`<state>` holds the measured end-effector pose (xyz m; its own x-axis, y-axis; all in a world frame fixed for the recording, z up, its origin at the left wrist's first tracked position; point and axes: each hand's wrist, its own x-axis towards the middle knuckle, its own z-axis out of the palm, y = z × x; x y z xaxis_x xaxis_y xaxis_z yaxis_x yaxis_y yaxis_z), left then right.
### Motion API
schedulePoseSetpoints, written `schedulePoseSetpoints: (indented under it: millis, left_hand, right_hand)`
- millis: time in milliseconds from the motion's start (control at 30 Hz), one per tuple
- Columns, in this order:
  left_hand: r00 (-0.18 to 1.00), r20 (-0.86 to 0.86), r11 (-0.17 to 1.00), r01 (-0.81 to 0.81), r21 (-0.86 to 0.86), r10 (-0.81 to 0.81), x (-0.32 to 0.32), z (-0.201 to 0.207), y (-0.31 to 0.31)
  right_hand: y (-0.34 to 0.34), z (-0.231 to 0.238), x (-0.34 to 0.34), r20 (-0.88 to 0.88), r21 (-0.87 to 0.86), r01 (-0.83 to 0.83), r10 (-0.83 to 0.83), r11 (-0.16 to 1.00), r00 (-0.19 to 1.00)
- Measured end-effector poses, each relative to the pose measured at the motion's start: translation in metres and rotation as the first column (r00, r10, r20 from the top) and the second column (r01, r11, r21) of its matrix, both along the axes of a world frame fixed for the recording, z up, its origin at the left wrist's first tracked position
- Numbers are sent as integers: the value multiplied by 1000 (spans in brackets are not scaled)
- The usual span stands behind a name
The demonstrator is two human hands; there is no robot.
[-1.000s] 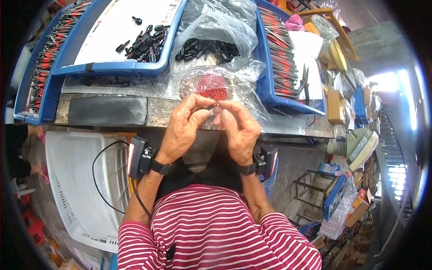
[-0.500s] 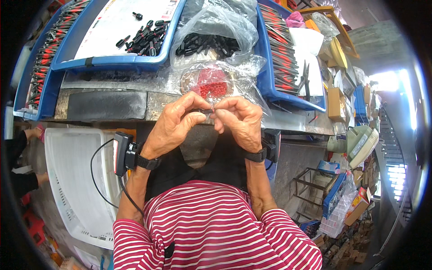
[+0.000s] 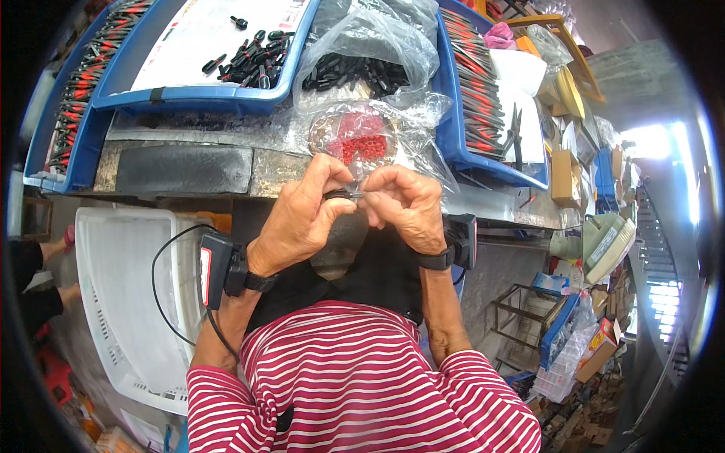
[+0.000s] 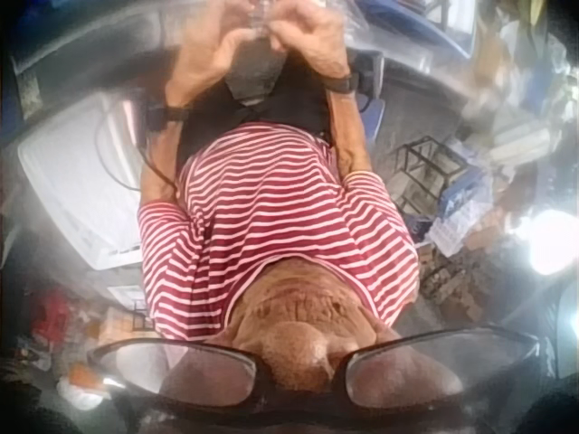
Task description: The person picks up a small black plastic component from a tray and presses it into a larger red plastic piece held in their other hand, repeating this action with several components.
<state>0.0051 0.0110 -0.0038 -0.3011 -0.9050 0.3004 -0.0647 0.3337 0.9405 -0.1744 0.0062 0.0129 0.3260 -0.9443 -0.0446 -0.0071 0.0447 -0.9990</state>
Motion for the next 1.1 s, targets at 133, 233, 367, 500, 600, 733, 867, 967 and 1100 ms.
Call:
schedulePoseSetpoints:
  millis: [133,233,367,500,600,733,867,967,1100]
  left_hand:
    - [1000,-29,999,-9,-46,8,-7,-7,3]
    - [999,-32,999,-10,-43,9,-9,-8,4]
    - [998,-57,1000,-3,-11,3,-11,-7,0]
    - [996,-59,998,-61,-5,61,-3,15,-10]
    - [977,24,975,-208,-80,210,13,32,-25]
    - [851,37,794,-473,-381,524,42,46,-57]
    - [701,193,690,-545,-476,687,66,44,-94]
    - [628,331,704,-555,-444,704,77,32,-118]
    - [435,591,726,-511,-459,680,87,26,-124]
  right_hand:
    - [4,0,3,14,25,-14,14,1000,1000]
    - [4,-3,3,-16,36,-22,23,999,1000]
    - [4,-9,6,45,14,46,-47,999,998]
    - [0,-11,12,119,2,175,-174,985,978]
    - [-2,-7,10,-24,-199,363,-375,910,927]
    - [-15,-24,4,-277,-568,247,-465,785,841]
    - [-26,-23,8,-422,-778,18,-544,628,726]
    - [-24,-21,13,-531,-711,-13,-525,703,665]
    - [-26,-16,20,-630,-662,-117,-465,740,622]
